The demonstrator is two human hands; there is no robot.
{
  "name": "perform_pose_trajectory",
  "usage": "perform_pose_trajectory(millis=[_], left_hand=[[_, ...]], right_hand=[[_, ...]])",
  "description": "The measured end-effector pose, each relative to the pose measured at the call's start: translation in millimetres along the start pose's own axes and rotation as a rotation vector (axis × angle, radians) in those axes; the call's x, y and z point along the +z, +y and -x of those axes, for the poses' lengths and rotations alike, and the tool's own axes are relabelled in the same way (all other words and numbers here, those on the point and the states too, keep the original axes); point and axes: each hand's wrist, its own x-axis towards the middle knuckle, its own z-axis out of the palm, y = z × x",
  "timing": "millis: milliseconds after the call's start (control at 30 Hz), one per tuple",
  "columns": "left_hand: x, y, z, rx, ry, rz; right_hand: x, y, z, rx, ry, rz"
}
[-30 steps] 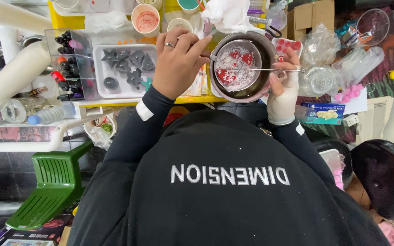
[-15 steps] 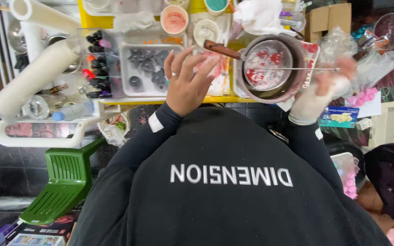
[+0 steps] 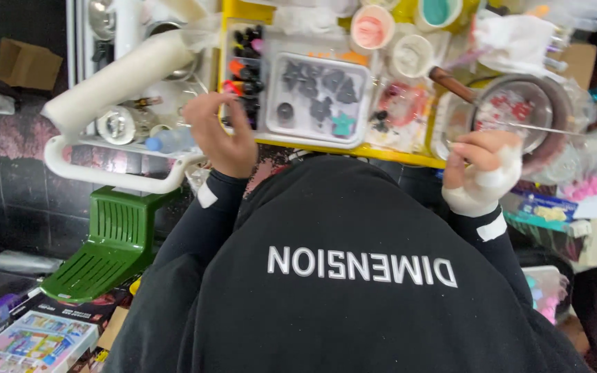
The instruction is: Preparing candle scents and colors by mixing liquids and cutting wax tubes.
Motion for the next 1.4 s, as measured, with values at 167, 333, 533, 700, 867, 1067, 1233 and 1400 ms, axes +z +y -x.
perform_pose_trajectory(millis=[167, 333, 533, 700, 867, 1067, 1233, 1400], left_hand=[[-2.0, -174.0, 65.8, -0.555, -0.110, -0.202], [28.4, -299.0, 128.1, -0.760, -0.659, -0.546], [86.2, -424.1, 201.2, -0.546, -1.084, -0.868], [97.8, -453.7, 227.8, -1.026, -1.192, -0.524], [86.1, -412.5, 200.6, -1.157, -1.096, -0.534], [67.9, -422.8, 202.5, -0.525, -0.866, -0.755], [6.7, -285.2, 62.7, -0.598, -0.303, -0.342], [-45.9, -107.0, -57.5, -0.712, -0.522, 0.295]], right_hand=[[45.6, -36.1, -38.7, -0.054, -0.216, -0.081], [71.1, -49.7, -43.2, -0.006, -0.307, -0.144], [73.3, -50.3, -31.7, 0.103, -0.363, -0.186], [73.6, -44.7, -24.0, 0.211, -0.381, -0.162], [77.9, -41.8, -25.7, 0.198, -0.378, -0.160], [78.6, -41.3, -31.9, 0.194, -0.379, -0.147], [85.7, -42.9, -39.4, 0.196, -0.359, -0.148], [98.6, -60.0, -63.9, 0.083, -0.310, -0.154]])
